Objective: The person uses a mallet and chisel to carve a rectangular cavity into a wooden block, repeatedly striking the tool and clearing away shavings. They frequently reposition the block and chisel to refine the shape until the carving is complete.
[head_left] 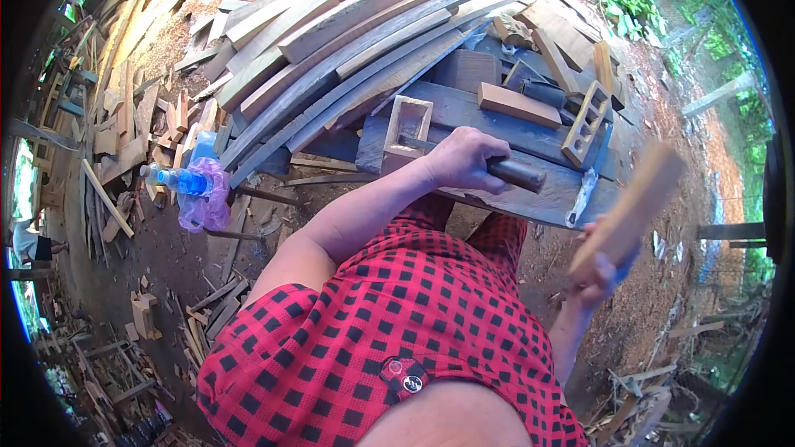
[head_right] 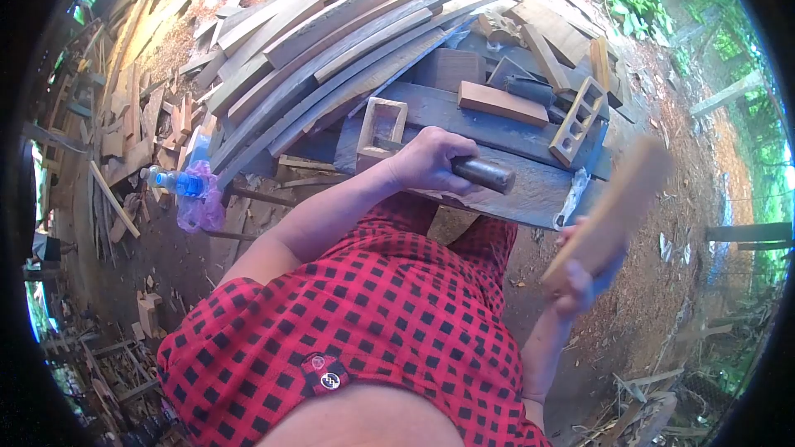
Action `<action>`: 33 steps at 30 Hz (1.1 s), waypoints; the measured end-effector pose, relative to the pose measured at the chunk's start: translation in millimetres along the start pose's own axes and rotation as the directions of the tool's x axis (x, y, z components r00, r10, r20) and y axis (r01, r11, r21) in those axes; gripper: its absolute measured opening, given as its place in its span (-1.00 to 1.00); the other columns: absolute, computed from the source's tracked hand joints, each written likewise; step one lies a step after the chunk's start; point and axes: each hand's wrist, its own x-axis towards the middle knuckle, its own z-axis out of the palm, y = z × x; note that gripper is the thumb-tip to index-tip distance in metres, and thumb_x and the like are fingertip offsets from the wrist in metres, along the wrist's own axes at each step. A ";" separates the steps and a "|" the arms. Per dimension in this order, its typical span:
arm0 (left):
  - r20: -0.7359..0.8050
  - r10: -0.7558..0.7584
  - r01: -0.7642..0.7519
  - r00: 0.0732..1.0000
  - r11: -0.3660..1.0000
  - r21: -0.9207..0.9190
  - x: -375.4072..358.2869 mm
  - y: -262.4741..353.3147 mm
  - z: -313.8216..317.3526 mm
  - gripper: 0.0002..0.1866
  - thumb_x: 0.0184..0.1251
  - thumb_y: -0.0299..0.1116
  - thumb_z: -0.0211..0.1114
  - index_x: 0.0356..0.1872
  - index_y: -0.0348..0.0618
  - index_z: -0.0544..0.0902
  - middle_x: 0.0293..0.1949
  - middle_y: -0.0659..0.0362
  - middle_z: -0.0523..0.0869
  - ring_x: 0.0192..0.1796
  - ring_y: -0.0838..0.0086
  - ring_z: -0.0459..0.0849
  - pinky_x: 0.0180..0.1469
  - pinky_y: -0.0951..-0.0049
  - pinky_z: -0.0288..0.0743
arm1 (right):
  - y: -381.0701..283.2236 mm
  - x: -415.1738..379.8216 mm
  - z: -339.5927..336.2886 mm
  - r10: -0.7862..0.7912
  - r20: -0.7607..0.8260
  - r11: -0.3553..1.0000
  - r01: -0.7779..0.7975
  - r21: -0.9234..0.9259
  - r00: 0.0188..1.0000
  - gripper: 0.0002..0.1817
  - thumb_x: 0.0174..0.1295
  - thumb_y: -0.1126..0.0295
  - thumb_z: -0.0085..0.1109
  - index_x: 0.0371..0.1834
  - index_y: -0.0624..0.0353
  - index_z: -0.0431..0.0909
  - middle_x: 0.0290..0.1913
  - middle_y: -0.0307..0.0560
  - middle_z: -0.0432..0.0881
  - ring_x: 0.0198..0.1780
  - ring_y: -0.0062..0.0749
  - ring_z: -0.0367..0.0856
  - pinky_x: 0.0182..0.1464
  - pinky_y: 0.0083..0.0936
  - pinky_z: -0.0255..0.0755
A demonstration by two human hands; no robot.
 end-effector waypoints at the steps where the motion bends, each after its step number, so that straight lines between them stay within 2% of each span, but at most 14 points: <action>1: 0.018 -0.029 0.029 0.999 1.000 0.011 1.1 0.3 1.2 -0.69 -0.18 -0.28 0.54 -0.40 -0.18 0.65 -0.58 0.06 0.60 -0.51 0.23 0.63 -0.38 0.35 0.49 | -3.3 3.5 -0.3 -0.111 -0.085 0.970 0.126 0.206 0.990 -0.08 -0.25 0.26 0.32 0.32 0.27 0.22 -0.01 0.10 0.47 -0.03 -0.20 0.53 0.02 -0.33 0.45; 4: 0.046 -0.075 0.074 0.996 0.997 0.016 4.1 -0.3 0.5 -0.67 -0.16 -0.28 0.55 -0.37 -0.19 0.67 -0.57 0.06 0.62 -0.50 0.33 0.64 -0.37 0.38 0.50 | 11.7 -0.7 28.9 -0.165 -0.158 0.933 0.206 0.294 0.973 -0.15 -0.19 0.28 0.26 0.30 0.26 0.22 -0.06 0.13 0.46 -0.09 -0.17 0.53 -0.03 -0.30 0.46; 6: 0.061 -0.095 0.095 0.994 0.995 0.010 3.7 -4.1 -0.9 -0.67 -0.16 -0.28 0.56 -0.35 -0.20 0.68 -0.56 0.05 0.63 -0.50 0.40 0.64 -0.36 0.40 0.51 | 25.7 -10.4 35.6 -0.119 -0.009 0.975 0.118 0.188 0.993 -0.16 -0.21 0.27 0.29 0.26 0.27 0.26 -0.10 0.03 0.48 -0.11 -0.24 0.52 0.00 -0.32 0.44; 8: 0.078 -0.124 0.128 0.989 0.990 -0.054 1.8 -10.1 -4.5 -0.66 -0.15 -0.29 0.57 -0.35 -0.22 0.67 -0.56 0.05 0.64 -0.50 0.54 0.60 -0.34 0.42 0.51 | 25.8 -18.0 35.3 0.446 0.287 0.884 -0.367 -0.288 0.848 -0.15 -0.24 0.27 0.33 0.26 0.28 0.30 -0.10 -0.06 0.51 -0.08 -0.30 0.52 0.02 -0.37 0.44; 13: 0.062 -0.131 0.135 0.989 0.988 -0.072 1.2 -5.9 -9.0 -0.66 -0.14 -0.30 0.58 -0.35 -0.23 0.67 -0.58 0.10 0.63 -0.51 0.58 0.54 -0.35 0.45 0.49 | -9.0 4.3 1.8 0.262 0.137 0.948 -0.228 -0.222 0.955 -0.08 -0.27 0.26 0.32 0.29 0.36 0.27 -0.06 0.01 0.52 -0.04 -0.31 0.53 -0.02 -0.45 0.45; 15: 0.039 -0.128 0.131 0.991 0.988 -0.086 0.8 -9.6 -7.0 -0.61 -0.20 -0.15 0.56 -0.38 -0.19 0.68 -0.59 0.01 0.62 -0.50 0.26 0.65 -0.34 0.32 0.52 | -30.2 11.1 2.7 -0.001 -0.039 0.973 0.010 0.230 0.999 -0.10 -0.23 0.28 0.24 0.28 0.47 0.20 -0.03 0.11 0.49 -0.01 -0.25 0.52 0.05 -0.38 0.42; 18: 0.032 -0.133 0.136 0.991 0.986 -0.100 1.6 -8.6 -6.6 -0.61 -0.19 -0.15 0.56 -0.39 -0.19 0.67 -0.60 0.01 0.62 -0.51 0.27 0.64 -0.35 0.32 0.52 | -10.2 8.8 19.5 -0.112 -0.140 0.917 0.156 0.368 0.984 -0.13 -0.18 0.31 0.16 0.27 0.55 0.15 0.02 0.19 0.45 0.02 -0.19 0.50 0.13 -0.31 0.39; 19: 0.030 -0.132 0.135 0.991 0.986 -0.101 2.6 -7.2 -7.1 -0.61 -0.19 -0.15 0.56 -0.39 -0.19 0.67 -0.60 0.01 0.62 -0.51 0.27 0.64 -0.35 0.32 0.52 | 42.1 5.1 -7.1 -0.227 0.063 0.974 0.226 0.032 0.972 -0.09 -0.17 0.26 0.24 0.31 0.45 0.16 0.04 0.16 0.45 0.07 -0.19 0.48 0.20 -0.31 0.33; 21: 0.056 -0.178 0.181 0.982 0.982 -0.045 3.3 -4.4 -10.1 -0.61 -0.19 -0.14 0.56 -0.40 -0.19 0.67 -0.60 0.01 0.61 -0.52 0.29 0.64 -0.35 0.33 0.52 | 12.7 -21.5 62.3 0.218 0.215 0.927 -0.134 -0.349 0.952 -0.03 -0.25 0.22 0.37 0.33 0.36 0.21 0.06 0.06 0.46 0.09 -0.23 0.48 0.20 -0.35 0.33; 24: 0.070 -0.159 0.164 0.985 0.984 -0.067 -2.3 -10.9 -9.3 -0.61 -0.18 -0.13 0.56 -0.41 -0.19 0.67 -0.59 0.02 0.62 -0.53 0.32 0.63 -0.35 0.35 0.52 | 24.8 -9.5 29.3 0.269 0.301 0.949 -0.199 -0.244 0.915 0.02 -0.33 0.20 0.46 0.34 0.30 0.27 0.07 -0.05 0.48 0.11 -0.27 0.48 0.19 -0.38 0.34; 25: 0.079 -0.168 0.173 0.983 0.982 -0.069 -5.4 -10.2 -9.6 -0.61 -0.18 -0.13 0.56 -0.41 -0.19 0.67 -0.59 0.02 0.62 -0.53 0.32 0.63 -0.35 0.35 0.52 | 8.3 -0.7 26.5 0.147 0.282 0.943 -0.049 -0.328 0.948 -0.02 -0.33 0.20 0.44 0.31 0.31 0.32 0.09 -0.08 0.48 0.09 -0.30 0.49 0.17 -0.40 0.36; 28: 0.070 -0.153 0.160 0.986 0.981 -0.107 0.7 -11.6 -13.0 -0.61 -0.18 -0.14 0.57 -0.42 -0.20 0.67 -0.59 0.02 0.62 -0.53 0.36 0.63 -0.35 0.36 0.51 | -18.2 7.3 6.5 0.104 0.145 0.967 -0.066 -0.246 0.984 -0.03 -0.27 0.18 0.38 0.33 0.35 0.27 0.09 0.00 0.48 0.07 -0.27 0.51 0.13 -0.34 0.40; 31: 0.058 -0.164 0.172 0.985 0.971 -0.169 -2.7 -14.7 -11.0 -0.62 -0.19 -0.16 0.57 -0.43 -0.20 0.66 -0.60 0.03 0.62 -0.53 0.38 0.62 -0.35 0.36 0.50 | -23.9 11.5 13.1 -0.056 -0.024 0.986 0.059 0.157 0.998 -0.14 -0.15 0.10 0.22 0.23 0.46 0.30 0.04 0.07 0.51 0.03 -0.20 0.52 0.12 -0.28 0.42; 33: 0.082 -0.149 0.159 0.985 0.979 -0.125 -2.3 -10.9 -13.8 -0.70 -0.09 -0.33 0.55 -0.39 -0.26 0.65 -0.62 0.23 0.58 -0.47 0.72 0.45 -0.37 0.53 0.44 | -7.9 7.5 44.2 -0.170 -0.285 0.898 0.267 0.350 0.943 -0.19 -0.13 0.21 0.21 0.24 0.39 0.25 -0.02 0.11 0.46 -0.07 -0.20 0.52 -0.08 -0.26 0.52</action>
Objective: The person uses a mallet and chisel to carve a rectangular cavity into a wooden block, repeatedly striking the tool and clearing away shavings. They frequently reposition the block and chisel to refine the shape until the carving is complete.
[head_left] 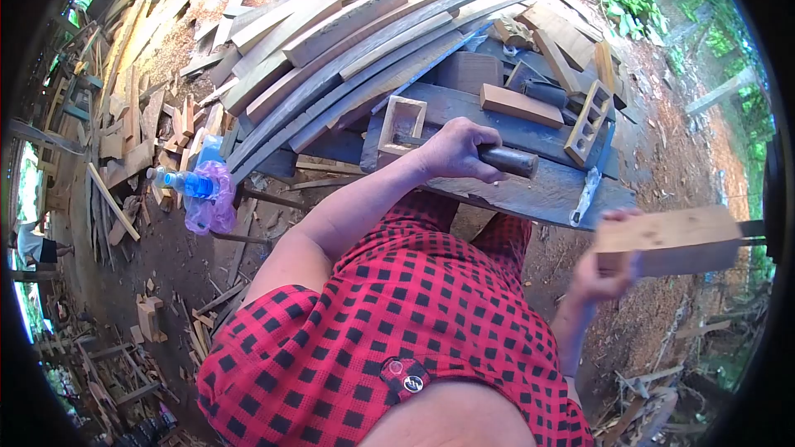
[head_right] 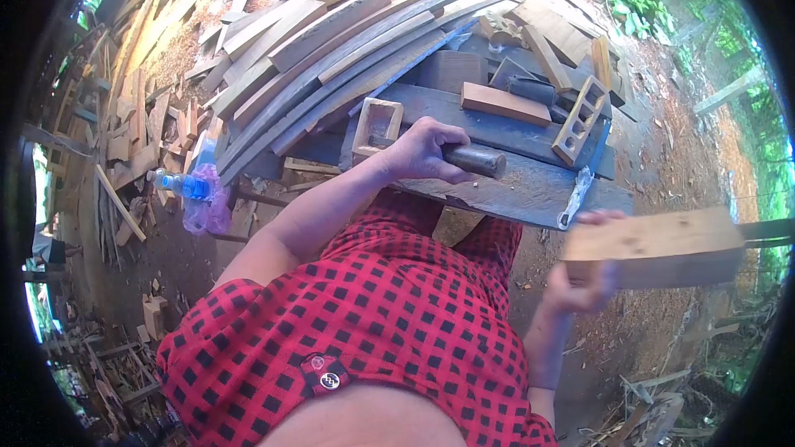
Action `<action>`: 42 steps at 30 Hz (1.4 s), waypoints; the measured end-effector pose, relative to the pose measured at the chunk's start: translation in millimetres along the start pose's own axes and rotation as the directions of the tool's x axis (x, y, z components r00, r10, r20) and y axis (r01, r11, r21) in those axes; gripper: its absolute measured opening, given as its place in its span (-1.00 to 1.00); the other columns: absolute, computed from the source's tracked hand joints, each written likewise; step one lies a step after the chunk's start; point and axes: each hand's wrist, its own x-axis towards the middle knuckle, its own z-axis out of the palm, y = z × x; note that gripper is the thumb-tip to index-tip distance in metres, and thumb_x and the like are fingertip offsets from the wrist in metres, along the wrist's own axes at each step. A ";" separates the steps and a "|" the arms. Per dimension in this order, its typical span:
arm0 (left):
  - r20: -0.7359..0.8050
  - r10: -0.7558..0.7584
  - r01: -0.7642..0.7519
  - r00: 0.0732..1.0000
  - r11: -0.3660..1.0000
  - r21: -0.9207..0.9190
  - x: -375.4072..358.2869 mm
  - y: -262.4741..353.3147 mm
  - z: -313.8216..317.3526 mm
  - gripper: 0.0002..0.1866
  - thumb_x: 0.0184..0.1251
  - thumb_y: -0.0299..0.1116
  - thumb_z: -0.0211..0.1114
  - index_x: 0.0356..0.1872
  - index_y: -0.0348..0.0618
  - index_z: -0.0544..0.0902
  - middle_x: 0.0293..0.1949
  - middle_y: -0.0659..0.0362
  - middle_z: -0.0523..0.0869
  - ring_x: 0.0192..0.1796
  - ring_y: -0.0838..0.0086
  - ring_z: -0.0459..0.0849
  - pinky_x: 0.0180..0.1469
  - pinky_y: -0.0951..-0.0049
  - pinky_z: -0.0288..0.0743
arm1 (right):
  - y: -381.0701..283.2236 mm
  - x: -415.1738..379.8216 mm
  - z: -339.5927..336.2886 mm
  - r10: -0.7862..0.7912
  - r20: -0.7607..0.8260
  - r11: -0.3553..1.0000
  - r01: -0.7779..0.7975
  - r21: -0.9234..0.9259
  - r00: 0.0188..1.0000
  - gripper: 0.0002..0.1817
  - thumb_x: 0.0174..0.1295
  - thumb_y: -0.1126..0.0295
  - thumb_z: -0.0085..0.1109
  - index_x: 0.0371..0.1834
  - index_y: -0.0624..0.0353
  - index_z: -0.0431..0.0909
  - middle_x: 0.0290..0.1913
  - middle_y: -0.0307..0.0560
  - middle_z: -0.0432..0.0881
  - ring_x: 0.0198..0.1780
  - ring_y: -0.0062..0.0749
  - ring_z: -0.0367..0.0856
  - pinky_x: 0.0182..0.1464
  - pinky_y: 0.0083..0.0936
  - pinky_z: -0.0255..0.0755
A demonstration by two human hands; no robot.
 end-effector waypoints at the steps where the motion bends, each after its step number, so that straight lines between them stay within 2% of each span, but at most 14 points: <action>1: 0.000 0.001 -0.001 1.000 1.000 0.000 0.6 -0.3 0.7 -0.70 -0.09 -0.33 0.55 -0.39 -0.26 0.65 -0.62 0.23 0.58 -0.47 0.72 0.45 -0.37 0.53 0.44 | 32.5 -9.3 -29.7 -0.019 0.219 0.985 0.056 -0.164 0.976 -0.24 -0.15 0.26 0.28 0.20 0.29 0.30 -0.05 0.06 0.45 -0.09 -0.22 0.50 -0.04 -0.29 0.50; 2: -0.017 -0.001 0.002 1.000 0.999 0.051 0.9 -1.2 1.2 -0.67 -0.14 -0.25 0.56 -0.42 -0.23 0.65 -0.61 0.14 0.60 -0.50 0.56 0.53 -0.36 0.45 0.47 | 25.1 -25.7 -20.3 0.337 0.340 0.842 -0.119 -0.527 0.878 -0.16 -0.23 0.28 0.39 0.24 0.25 0.31 -0.01 0.00 0.46 -0.03 -0.24 0.50 0.07 -0.29 0.45; 6: -0.009 0.003 -0.003 1.000 1.000 0.011 -3.3 1.5 0.5 -0.63 -0.18 -0.17 0.57 -0.45 -0.21 0.65 -0.61 0.04 0.60 -0.54 0.41 0.60 -0.36 0.37 0.49 | 13.1 -12.2 -10.8 0.540 0.386 0.766 -0.246 -0.594 0.748 0.03 -0.38 0.23 0.50 0.33 0.25 0.27 0.03 -0.08 0.50 0.07 -0.27 0.51 0.17 -0.34 0.37; 8: -0.010 -0.006 0.006 1.000 1.000 0.010 -1.8 1.2 -0.4 -0.63 -0.18 -0.17 0.57 -0.45 -0.21 0.65 -0.62 0.05 0.60 -0.54 0.41 0.59 -0.36 0.37 0.49 | -6.0 3.8 -10.5 0.373 0.371 0.733 -0.026 -0.680 0.850 0.03 -0.34 0.13 0.45 0.34 0.27 0.26 0.00 -0.05 0.50 0.05 -0.25 0.51 0.14 -0.33 0.39; 11: -0.027 -0.017 0.017 0.999 1.000 -0.014 -0.7 -2.5 0.3 -0.62 -0.18 -0.16 0.58 -0.45 -0.21 0.65 -0.61 0.04 0.60 -0.53 0.40 0.61 -0.35 0.37 0.49 | -31.0 23.0 -20.1 0.330 0.305 0.837 -0.128 -0.532 0.893 0.00 -0.26 0.09 0.34 0.34 0.33 0.21 0.03 0.03 0.46 0.02 -0.25 0.49 0.11 -0.32 0.39; 14: -0.035 0.003 -0.004 0.999 1.000 -0.022 -1.2 -1.7 -0.3 -0.62 -0.18 -0.16 0.57 -0.45 -0.21 0.66 -0.61 0.04 0.61 -0.53 0.38 0.62 -0.35 0.37 0.50 | -36.2 19.1 0.5 0.029 0.065 0.998 -0.026 -0.060 0.997 -0.08 -0.15 0.17 0.22 0.31 0.38 0.11 0.11 0.12 0.36 0.00 -0.29 0.43 0.03 -0.32 0.37; 16: -0.029 -0.001 0.000 1.000 1.000 -0.029 -0.1 -0.3 -0.5 -0.62 -0.18 -0.14 0.58 -0.44 -0.20 0.67 -0.61 0.04 0.62 -0.53 0.37 0.63 -0.35 0.37 0.50 | 10.7 -4.8 -21.1 -0.002 0.305 0.975 0.070 -0.212 0.952 -0.07 -0.14 0.22 0.28 0.36 0.34 0.12 0.11 0.03 0.38 0.00 -0.31 0.42 0.05 -0.34 0.36; 18: -0.028 0.001 -0.001 1.000 1.000 0.002 -2.4 -1.5 -0.7 -0.62 -0.18 -0.14 0.58 -0.44 -0.20 0.67 -0.61 0.05 0.62 -0.53 0.37 0.62 -0.35 0.37 0.50 | 1.1 -33.1 20.1 0.775 0.186 0.559 -0.517 -0.649 0.604 0.02 -0.26 0.30 0.37 0.41 0.28 0.15 0.15 -0.05 0.40 0.05 -0.31 0.44 0.15 -0.36 0.34; 21: -0.033 0.001 0.000 0.999 0.999 0.036 -1.3 0.2 -3.4 -0.62 -0.18 -0.14 0.59 -0.45 -0.20 0.67 -0.61 0.05 0.62 -0.54 0.38 0.61 -0.36 0.38 0.49 | 36.4 -24.4 -14.4 0.531 0.416 0.786 -0.246 -0.567 0.738 0.08 -0.39 0.26 0.45 0.40 0.15 0.23 -0.13 -0.12 0.55 -0.33 -0.47 0.59 -0.22 -0.52 0.55; 22: -0.029 -0.019 0.020 0.999 1.000 0.024 -6.3 1.9 -1.6 -0.62 -0.18 -0.15 0.59 -0.45 -0.20 0.67 -0.62 0.05 0.61 -0.54 0.39 0.61 -0.36 0.39 0.49 | 22.9 -14.5 -15.5 0.626 0.373 0.750 -0.398 -0.528 0.685 0.06 -0.36 0.34 0.40 0.41 0.24 0.21 0.13 -0.03 0.48 0.08 -0.30 0.53 0.18 -0.37 0.38; 29: -0.216 0.151 -0.152 0.965 0.988 0.014 -14.3 10.1 -10.2 -0.61 -0.21 -0.18 0.60 -0.49 -0.23 0.61 -0.59 0.04 0.59 -0.54 0.38 0.62 -0.40 0.39 0.49 | 66.7 -3.9 -47.7 0.678 0.134 0.662 -0.520 -0.539 0.723 -0.02 -0.28 0.33 0.39 0.37 0.31 0.23 0.09 -0.02 0.50 0.09 -0.29 0.52 0.20 -0.38 0.38; 32: -0.299 0.414 -0.334 0.860 0.898 0.286 -22.1 12.2 -6.9 -0.62 -0.31 -0.17 0.60 -0.51 -0.13 0.61 -0.57 0.11 0.61 -0.48 0.19 0.66 -0.40 0.33 0.52 | 97.5 -10.2 -70.1 0.647 0.150 0.673 -0.468 -0.573 0.747 -0.06 -0.25 0.34 0.39 0.33 0.39 0.24 0.09 0.03 0.50 0.10 -0.26 0.52 0.23 -0.36 0.36; 38: -0.081 0.502 -0.402 0.861 0.769 0.497 -28.6 2.1 15.9 -0.53 -0.40 -0.12 0.57 -0.43 -0.09 0.57 -0.50 0.17 0.58 -0.44 0.21 0.62 -0.39 0.26 0.46 | 102.6 -5.1 -70.0 0.650 0.176 0.645 -0.414 -0.642 0.740 -0.08 -0.26 0.34 0.39 0.30 0.42 0.27 0.11 0.07 0.51 0.12 -0.23 0.52 0.24 -0.39 0.35; 42: 0.076 0.421 -0.418 0.904 0.829 0.372 -17.8 7.9 9.0 -0.56 -0.36 -0.13 0.55 -0.43 -0.08 0.56 -0.51 0.16 0.58 -0.44 0.20 0.62 -0.39 0.23 0.46 | 104.1 -4.8 -69.0 0.662 0.234 0.605 -0.324 -0.727 0.712 -0.06 -0.28 0.29 0.42 0.30 0.40 0.28 0.12 0.08 0.52 0.14 -0.27 0.51 0.24 -0.39 0.34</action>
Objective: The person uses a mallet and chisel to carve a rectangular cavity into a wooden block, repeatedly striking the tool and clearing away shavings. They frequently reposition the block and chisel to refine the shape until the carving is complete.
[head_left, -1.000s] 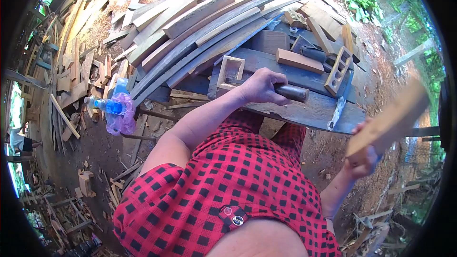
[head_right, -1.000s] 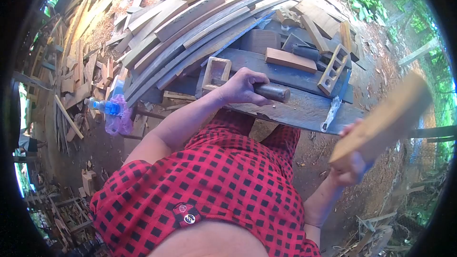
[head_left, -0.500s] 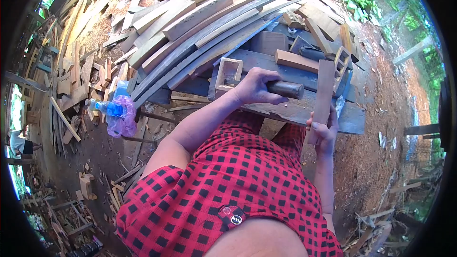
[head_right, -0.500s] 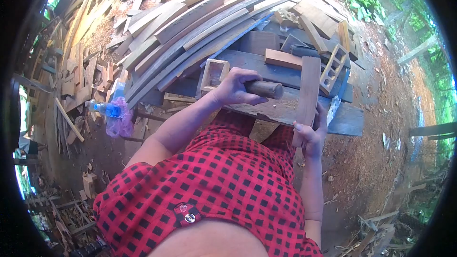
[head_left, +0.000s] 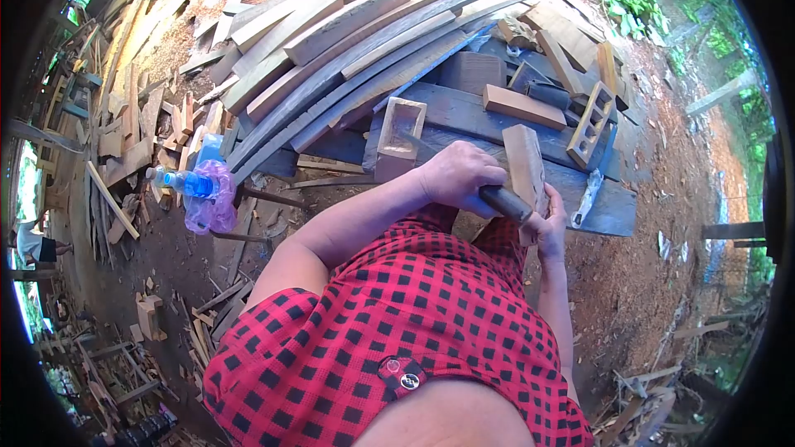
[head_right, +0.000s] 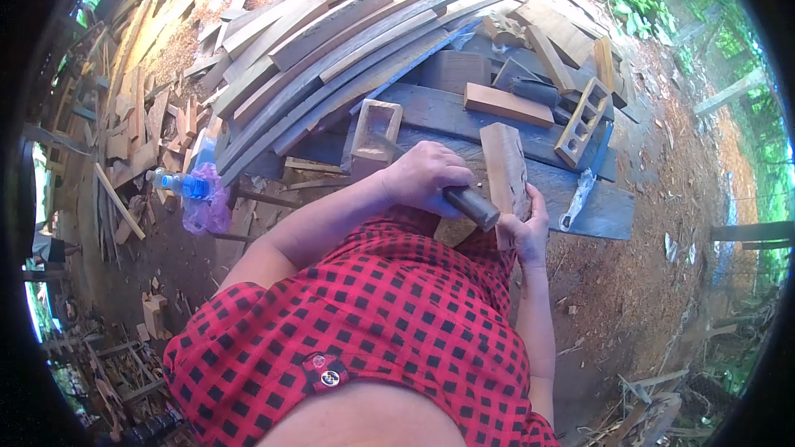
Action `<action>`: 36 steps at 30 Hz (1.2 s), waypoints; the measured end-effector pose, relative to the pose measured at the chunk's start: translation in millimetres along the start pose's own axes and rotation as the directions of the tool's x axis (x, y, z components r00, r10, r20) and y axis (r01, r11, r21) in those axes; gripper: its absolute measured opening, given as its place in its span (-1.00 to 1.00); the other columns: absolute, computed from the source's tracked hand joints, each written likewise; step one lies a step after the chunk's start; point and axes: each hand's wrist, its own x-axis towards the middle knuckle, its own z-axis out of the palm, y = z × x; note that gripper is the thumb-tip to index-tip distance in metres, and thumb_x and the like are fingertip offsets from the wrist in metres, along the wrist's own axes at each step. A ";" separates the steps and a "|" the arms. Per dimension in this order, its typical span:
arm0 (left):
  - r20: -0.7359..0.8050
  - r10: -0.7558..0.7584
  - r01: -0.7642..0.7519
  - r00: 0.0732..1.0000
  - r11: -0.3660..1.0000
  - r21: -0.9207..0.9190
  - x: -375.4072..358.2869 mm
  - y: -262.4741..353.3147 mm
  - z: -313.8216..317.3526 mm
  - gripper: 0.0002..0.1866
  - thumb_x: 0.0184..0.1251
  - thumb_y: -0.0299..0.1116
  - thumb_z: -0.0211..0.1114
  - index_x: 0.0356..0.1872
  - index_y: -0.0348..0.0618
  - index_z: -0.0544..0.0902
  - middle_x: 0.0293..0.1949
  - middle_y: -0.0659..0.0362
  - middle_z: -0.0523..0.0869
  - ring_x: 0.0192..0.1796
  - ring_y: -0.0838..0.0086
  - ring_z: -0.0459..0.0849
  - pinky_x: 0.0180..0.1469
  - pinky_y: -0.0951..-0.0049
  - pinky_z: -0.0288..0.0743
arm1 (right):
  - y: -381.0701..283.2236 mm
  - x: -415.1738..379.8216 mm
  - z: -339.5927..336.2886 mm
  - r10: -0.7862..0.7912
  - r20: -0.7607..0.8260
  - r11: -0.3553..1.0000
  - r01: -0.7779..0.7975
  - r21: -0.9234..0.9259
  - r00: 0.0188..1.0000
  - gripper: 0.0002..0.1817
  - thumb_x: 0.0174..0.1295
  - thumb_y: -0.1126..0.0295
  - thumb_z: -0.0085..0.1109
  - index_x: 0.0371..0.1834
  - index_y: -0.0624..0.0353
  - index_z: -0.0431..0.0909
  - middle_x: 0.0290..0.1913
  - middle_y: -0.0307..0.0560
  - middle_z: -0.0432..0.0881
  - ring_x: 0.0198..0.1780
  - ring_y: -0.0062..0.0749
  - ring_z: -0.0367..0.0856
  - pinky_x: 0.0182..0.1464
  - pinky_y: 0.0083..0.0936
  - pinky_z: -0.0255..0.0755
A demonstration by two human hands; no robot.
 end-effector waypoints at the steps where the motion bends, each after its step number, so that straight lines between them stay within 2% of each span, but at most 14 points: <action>1: 0.042 -0.002 0.003 0.999 1.000 -0.014 6.3 1.9 -4.3 -0.58 -0.34 -0.14 0.56 -0.45 -0.08 0.56 -0.51 0.16 0.59 -0.44 0.20 0.62 -0.39 0.23 0.47 | 0.2 0.2 1.2 -0.025 0.007 0.998 0.025 -0.060 1.000 -0.05 -0.28 0.28 0.43 0.31 0.39 0.29 0.13 0.09 0.52 0.15 -0.28 0.51 0.24 -0.38 0.34; 3: 0.082 -0.002 0.004 0.997 1.000 -0.026 12.8 2.4 -7.1 -0.59 -0.31 -0.14 0.56 -0.46 -0.08 0.57 -0.52 0.15 0.59 -0.45 0.20 0.63 -0.40 0.24 0.48 | -1.2 -1.5 3.7 -0.009 0.003 0.998 0.009 -0.066 1.000 -0.04 -0.29 0.27 0.44 0.30 0.38 0.29 0.12 0.08 0.53 0.14 -0.29 0.50 0.24 -0.39 0.34; 5: 0.002 -0.072 0.072 0.997 0.994 -0.085 16.6 1.3 -6.8 -0.64 -0.25 -0.17 0.56 -0.52 -0.11 0.56 -0.56 0.14 0.58 -0.49 0.18 0.63 -0.42 0.27 0.49 | -2.0 -2.4 3.2 0.006 -0.008 0.997 -0.007 -0.074 1.000 -0.04 -0.29 0.26 0.45 0.30 0.38 0.29 0.11 0.08 0.53 0.14 -0.30 0.50 0.24 -0.39 0.34; 9: -0.012 -0.115 0.112 0.993 0.985 -0.130 12.7 -4.8 -6.6 -0.65 -0.20 -0.19 0.55 -0.57 -0.14 0.55 -0.60 0.13 0.58 -0.52 0.19 0.62 -0.45 0.30 0.49 | -5.1 -3.8 2.9 0.010 0.019 0.997 -0.008 -0.074 1.000 -0.04 -0.27 0.31 0.43 0.34 0.32 0.27 0.14 0.02 0.50 0.16 -0.28 0.49 0.26 -0.37 0.32; 11: -0.022 -0.176 0.170 0.984 0.973 -0.156 11.0 -4.4 -9.3 -0.61 -0.24 -0.11 0.53 -0.60 -0.15 0.52 -0.59 0.09 0.58 -0.50 0.12 0.62 -0.43 0.22 0.47 | -6.5 -4.0 4.4 0.028 0.029 0.999 -0.026 -0.045 0.999 -0.03 -0.28 0.30 0.43 0.34 0.32 0.27 0.14 0.02 0.51 0.16 -0.28 0.48 0.26 -0.37 0.32; 23: -0.046 -0.247 0.228 0.968 0.941 -0.251 8.4 -10.3 -15.8 -0.59 -0.17 -0.10 0.58 -0.57 -0.19 0.58 -0.66 0.06 0.55 -0.58 0.18 0.60 -0.46 0.29 0.46 | -6.5 -8.3 8.1 -0.087 0.036 0.966 0.094 -0.242 0.996 -0.04 -0.30 0.30 0.48 0.31 0.32 0.30 0.10 0.04 0.54 0.12 -0.29 0.52 0.22 -0.36 0.36; 25: -0.027 -0.266 0.249 0.964 0.929 -0.275 8.0 -12.0 -14.6 -0.59 -0.17 -0.09 0.59 -0.55 -0.19 0.61 -0.65 0.05 0.56 -0.58 0.19 0.61 -0.45 0.30 0.47 | -1.6 -6.9 5.9 -0.057 -0.008 0.998 0.057 0.023 0.998 -0.08 -0.26 0.34 0.44 0.31 0.31 0.30 0.08 0.03 0.55 0.11 -0.29 0.52 0.22 -0.37 0.37; 26: -0.008 -0.286 0.271 0.958 0.915 -0.298 8.1 -12.9 -14.6 -0.58 -0.18 -0.08 0.59 -0.52 -0.20 0.63 -0.64 0.04 0.57 -0.58 0.21 0.62 -0.44 0.31 0.48 | -0.8 -8.4 1.1 -0.059 -0.005 0.998 0.059 0.023 0.998 -0.08 -0.26 0.34 0.44 0.31 0.31 0.30 0.08 0.03 0.55 0.11 -0.29 0.52 0.22 -0.37 0.37; 28: -0.011 -0.300 0.283 0.954 0.912 -0.296 9.1 -13.9 -15.2 -0.58 -0.19 -0.08 0.60 -0.50 -0.20 0.64 -0.64 0.04 0.58 -0.57 0.22 0.62 -0.44 0.32 0.48 | -39.1 -19.1 -2.7 -0.086 -0.249 0.960 0.147 0.238 0.965 -0.14 -0.18 0.36 0.35 0.32 0.32 0.29 0.05 0.06 0.53 0.10 -0.26 0.53 0.21 -0.34 0.38; 30: -0.002 -0.311 0.296 0.950 0.907 -0.298 9.4 -13.4 -15.4 -0.57 -0.19 -0.07 0.60 -0.49 -0.20 0.65 -0.63 0.03 0.59 -0.57 0.23 0.63 -0.43 0.32 0.48 | -77.0 -31.5 -16.2 -0.122 -0.287 0.917 0.218 0.333 0.950 -0.17 -0.15 0.35 0.29 0.31 0.32 0.27 0.01 0.08 0.49 0.03 -0.25 0.52 0.16 -0.31 0.39; 31: 0.010 -0.347 0.325 0.938 0.867 -0.377 10.5 -12.6 -15.6 -0.58 -0.19 -0.07 0.60 -0.48 -0.19 0.65 -0.63 0.03 0.59 -0.57 0.25 0.62 -0.43 0.32 0.48 | -88.8 -33.4 -17.7 -0.117 -0.290 0.917 0.216 0.336 0.950 -0.17 -0.15 0.35 0.29 0.31 0.32 0.27 0.01 0.08 0.49 0.03 -0.25 0.52 0.16 -0.31 0.39; 33: 0.023 -0.376 0.344 0.927 0.820 -0.457 12.6 -14.4 -13.2 -0.58 -0.18 -0.08 0.61 -0.48 -0.19 0.65 -0.64 0.03 0.59 -0.57 0.26 0.61 -0.43 0.32 0.48 | -105.7 -31.1 -14.9 -0.454 -0.337 0.718 0.563 0.409 0.825 -0.18 -0.13 0.31 0.26 0.30 0.28 0.24 0.01 0.10 0.46 -0.03 -0.26 0.51 0.10 -0.29 0.41; 35: 0.003 -0.353 0.334 0.936 0.883 -0.331 10.4 -19.9 -11.1 -0.58 -0.19 -0.09 0.61 -0.47 -0.19 0.65 -0.63 0.04 0.59 -0.57 0.34 0.59 -0.42 0.35 0.48 | -105.0 -37.4 9.8 -0.456 -0.383 0.685 0.592 0.426 0.803 -0.13 -0.21 0.31 0.32 0.29 0.25 0.22 0.02 0.08 0.45 -0.07 -0.28 0.49 0.08 -0.29 0.40; 36: 0.000 -0.354 0.334 0.935 0.883 -0.330 10.1 -19.6 -12.9 -0.58 -0.19 -0.09 0.61 -0.47 -0.19 0.65 -0.63 0.04 0.59 -0.57 0.34 0.59 -0.42 0.35 0.48 | -98.3 -45.9 19.3 -0.360 -0.218 0.854 0.415 0.313 0.907 -0.10 -0.26 0.31 0.35 0.29 0.26 0.23 0.02 0.06 0.45 -0.06 -0.28 0.49 0.06 -0.29 0.41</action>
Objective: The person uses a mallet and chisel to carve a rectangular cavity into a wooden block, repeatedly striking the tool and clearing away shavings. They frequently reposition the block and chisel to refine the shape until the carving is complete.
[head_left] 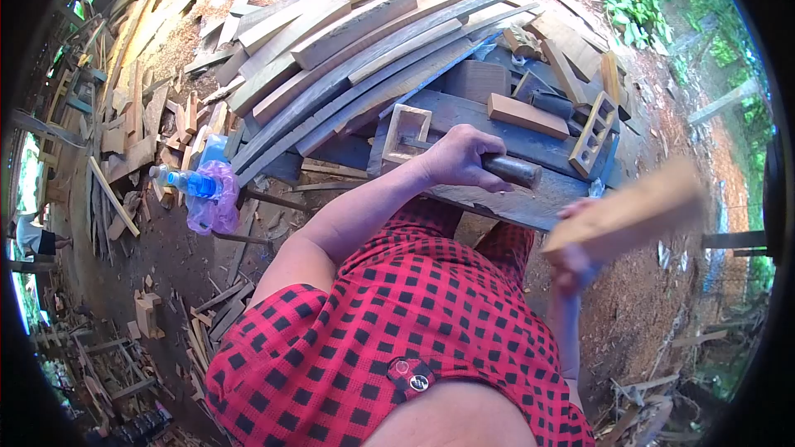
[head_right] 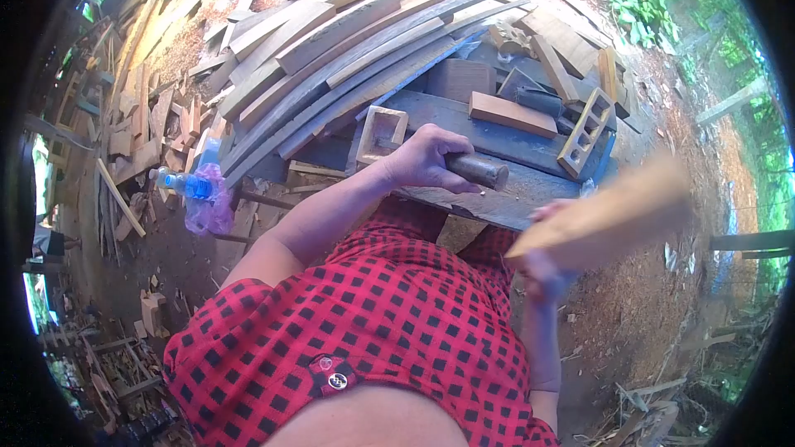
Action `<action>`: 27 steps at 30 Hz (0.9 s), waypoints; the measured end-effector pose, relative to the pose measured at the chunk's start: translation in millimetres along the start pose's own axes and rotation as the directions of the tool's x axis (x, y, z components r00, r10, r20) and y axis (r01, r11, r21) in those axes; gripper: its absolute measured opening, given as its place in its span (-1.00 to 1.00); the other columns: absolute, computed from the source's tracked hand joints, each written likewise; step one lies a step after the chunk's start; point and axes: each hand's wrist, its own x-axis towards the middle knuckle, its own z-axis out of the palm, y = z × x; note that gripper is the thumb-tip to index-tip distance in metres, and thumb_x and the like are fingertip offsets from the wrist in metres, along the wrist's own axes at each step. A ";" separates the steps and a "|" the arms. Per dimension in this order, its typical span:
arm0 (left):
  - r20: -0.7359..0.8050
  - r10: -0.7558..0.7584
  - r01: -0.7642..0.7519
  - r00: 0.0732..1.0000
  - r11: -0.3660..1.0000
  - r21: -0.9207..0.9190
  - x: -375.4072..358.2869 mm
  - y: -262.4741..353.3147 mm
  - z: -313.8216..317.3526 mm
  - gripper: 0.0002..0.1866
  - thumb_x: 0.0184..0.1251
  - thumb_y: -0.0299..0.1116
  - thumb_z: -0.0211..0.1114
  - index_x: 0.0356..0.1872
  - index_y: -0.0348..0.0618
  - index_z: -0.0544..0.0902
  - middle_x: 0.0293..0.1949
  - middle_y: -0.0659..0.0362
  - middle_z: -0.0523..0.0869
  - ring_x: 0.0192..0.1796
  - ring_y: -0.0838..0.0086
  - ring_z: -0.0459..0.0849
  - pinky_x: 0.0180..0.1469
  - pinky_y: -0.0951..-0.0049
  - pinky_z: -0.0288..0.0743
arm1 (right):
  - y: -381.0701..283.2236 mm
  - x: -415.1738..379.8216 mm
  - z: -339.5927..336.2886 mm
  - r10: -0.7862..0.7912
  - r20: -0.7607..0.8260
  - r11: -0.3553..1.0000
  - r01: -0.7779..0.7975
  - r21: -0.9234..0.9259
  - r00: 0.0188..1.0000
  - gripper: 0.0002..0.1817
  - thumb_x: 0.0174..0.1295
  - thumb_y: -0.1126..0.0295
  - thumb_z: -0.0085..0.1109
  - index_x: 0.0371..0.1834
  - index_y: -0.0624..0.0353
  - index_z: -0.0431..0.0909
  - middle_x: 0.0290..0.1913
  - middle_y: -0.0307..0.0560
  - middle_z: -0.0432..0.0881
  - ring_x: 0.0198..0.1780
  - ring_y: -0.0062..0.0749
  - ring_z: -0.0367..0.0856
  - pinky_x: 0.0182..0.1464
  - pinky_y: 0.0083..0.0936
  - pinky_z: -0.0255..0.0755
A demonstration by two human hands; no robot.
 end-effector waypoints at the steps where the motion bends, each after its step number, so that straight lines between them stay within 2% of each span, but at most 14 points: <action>1: 0.001 -0.019 0.019 1.000 1.000 0.017 -0.3 1.5 -1.9 -0.58 -0.19 -0.10 0.62 -0.47 -0.20 0.65 -0.63 0.04 0.58 -0.57 0.37 0.58 -0.41 0.35 0.48 | 3.3 -6.4 1.9 0.196 0.085 0.964 -0.176 -0.200 0.977 -0.07 -0.30 0.32 0.39 0.29 0.27 0.24 0.03 0.05 0.45 -0.05 -0.29 0.50 0.04 -0.30 0.42; 5: 0.011 -0.048 0.048 0.999 0.998 -0.038 -4.8 -1.1 -3.5 -0.56 -0.19 -0.10 0.62 -0.46 -0.22 0.64 -0.62 0.04 0.57 -0.55 0.41 0.57 -0.39 0.37 0.47 | -2.5 -4.4 3.7 0.235 0.146 0.953 -0.198 -0.228 0.961 -0.02 -0.42 0.35 0.44 0.27 0.27 0.27 0.03 0.05 0.45 -0.05 -0.31 0.50 0.00 -0.36 0.44; 8: 0.004 -0.032 0.032 0.999 0.999 -0.015 -3.7 -3.6 -4.9 -0.56 -0.19 -0.09 0.62 -0.45 -0.21 0.64 -0.62 0.05 0.57 -0.56 0.42 0.54 -0.39 0.39 0.47 | -38.2 4.3 -4.1 0.212 0.030 0.948 -0.198 -0.248 0.977 -0.05 -0.38 0.27 0.40 0.25 0.33 0.29 0.04 0.09 0.45 -0.03 -0.27 0.49 0.00 -0.36 0.43; 11: -0.004 -0.012 0.012 1.000 1.000 -0.014 -3.1 2.0 -6.9 -0.56 -0.19 -0.10 0.62 -0.45 -0.21 0.64 -0.62 0.06 0.56 -0.56 0.44 0.52 -0.39 0.41 0.46 | -42.7 15.6 -8.3 -0.225 -0.068 0.974 0.224 -0.014 0.972 -0.05 -0.26 0.10 0.24 0.24 0.44 0.20 -0.05 0.11 0.45 -0.06 -0.18 0.48 0.02 -0.36 0.41; 13: -0.007 -0.020 0.019 1.000 1.000 -0.024 -2.8 1.4 -6.8 -0.56 -0.19 -0.10 0.62 -0.45 -0.22 0.64 -0.62 0.06 0.56 -0.56 0.44 0.52 -0.39 0.41 0.46 | -22.9 7.6 1.4 -0.199 -0.131 0.965 0.218 0.146 0.971 -0.13 -0.24 0.15 0.30 0.18 0.46 0.26 0.08 0.19 0.42 0.01 -0.20 0.49 0.08 -0.30 0.40; 15: -0.006 -0.026 0.025 1.000 0.999 -0.030 -2.4 0.1 -7.5 -0.56 -0.19 -0.10 0.62 -0.46 -0.22 0.63 -0.62 0.06 0.56 -0.56 0.44 0.52 -0.39 0.41 0.46 | 0.1 -3.4 1.8 0.039 0.081 0.975 -0.020 -0.223 0.996 0.00 -0.32 0.27 0.40 0.33 0.31 0.18 0.00 0.05 0.46 0.04 -0.27 0.48 0.15 -0.36 0.35; 16: 0.003 -0.048 0.048 0.999 0.999 -0.023 -3.6 -1.2 -8.0 -0.56 -0.19 -0.10 0.62 -0.46 -0.22 0.63 -0.62 0.06 0.57 -0.57 0.44 0.52 -0.40 0.40 0.46 | 10.5 -5.5 11.2 0.162 0.163 0.918 -0.088 -0.387 0.973 0.06 -0.37 0.33 0.47 0.38 0.25 0.20 0.08 -0.03 0.48 0.11 -0.33 0.47 0.21 -0.38 0.32; 17: 0.015 -0.069 0.070 0.997 0.997 -0.017 -4.2 -1.9 -7.6 -0.56 -0.19 -0.10 0.62 -0.46 -0.22 0.63 -0.62 0.07 0.57 -0.57 0.44 0.52 -0.40 0.40 0.46 | 10.6 -6.7 6.4 0.161 0.158 0.919 -0.090 -0.384 0.974 0.06 -0.37 0.33 0.47 0.38 0.25 0.20 0.08 -0.03 0.48 0.11 -0.33 0.47 0.21 -0.38 0.32; 19: 0.004 -0.057 0.057 0.998 0.998 -0.021 -0.3 -3.5 -9.5 -0.56 -0.19 -0.09 0.62 -0.47 -0.22 0.63 -0.62 0.06 0.56 -0.57 0.43 0.52 -0.40 0.39 0.46 | 6.0 0.6 1.2 0.313 0.193 0.940 -0.274 -0.202 0.930 0.07 -0.37 0.30 0.48 0.39 0.25 0.23 0.14 -0.04 0.47 0.17 -0.31 0.46 0.24 -0.38 0.29; 22: 0.012 -0.072 0.072 0.997 0.996 -0.060 -4.2 0.8 -7.2 -0.55 -0.18 -0.08 0.62 -0.47 -0.22 0.63 -0.63 0.06 0.56 -0.58 0.43 0.51 -0.40 0.39 0.45 | -18.6 8.9 -17.9 0.084 0.010 0.964 -0.079 -0.255 0.996 -0.02 -0.32 0.19 0.38 0.31 0.32 0.29 0.09 -0.01 0.47 0.11 -0.25 0.48 0.21 -0.34 0.32; 23: 0.023 -0.081 0.083 0.996 0.993 -0.078 -3.6 2.4 -7.6 -0.55 -0.18 -0.07 0.62 -0.47 -0.22 0.63 -0.64 0.06 0.55 -0.58 0.43 0.50 -0.41 0.39 0.45 | -26.7 12.4 -20.0 0.083 0.013 0.963 -0.077 -0.258 0.996 -0.02 -0.32 0.19 0.38 0.31 0.32 0.29 0.09 -0.01 0.47 0.11 -0.25 0.48 0.21 -0.34 0.32; 24: 0.028 -0.013 0.014 1.000 1.000 -0.021 -3.9 0.8 -7.4 -0.64 -0.10 -0.25 0.61 -0.45 -0.24 0.62 -0.66 0.24 0.54 -0.50 0.71 0.47 -0.43 0.53 0.41 | -34.8 15.0 -20.8 -0.030 -0.030 0.994 0.027 -0.104 0.999 -0.05 -0.32 0.18 0.36 0.29 0.31 0.29 0.05 -0.01 0.47 0.07 -0.25 0.48 0.18 -0.32 0.33; 26: 0.034 -0.032 0.033 0.999 0.999 -0.030 -4.2 0.8 -7.3 -0.64 -0.10 -0.25 0.62 -0.45 -0.25 0.62 -0.65 0.24 0.54 -0.50 0.72 0.47 -0.43 0.53 0.41 | -37.0 17.0 -8.5 -0.199 -0.172 0.966 0.222 0.129 0.965 -0.18 -0.22 0.19 0.25 0.22 0.31 0.31 -0.03 0.03 0.47 -0.04 -0.27 0.49 0.05 -0.27 0.39; 27: 0.045 -0.051 0.053 0.998 0.998 -0.035 -3.9 1.6 -7.5 -0.64 -0.10 -0.25 0.62 -0.45 -0.25 0.62 -0.65 0.24 0.54 -0.49 0.72 0.46 -0.42 0.52 0.41 | -20.7 11.8 -7.4 -0.201 -0.171 0.966 0.224 0.128 0.965 -0.18 -0.22 0.19 0.25 0.22 0.31 0.31 -0.03 0.03 0.47 -0.04 -0.27 0.49 0.05 -0.27 0.39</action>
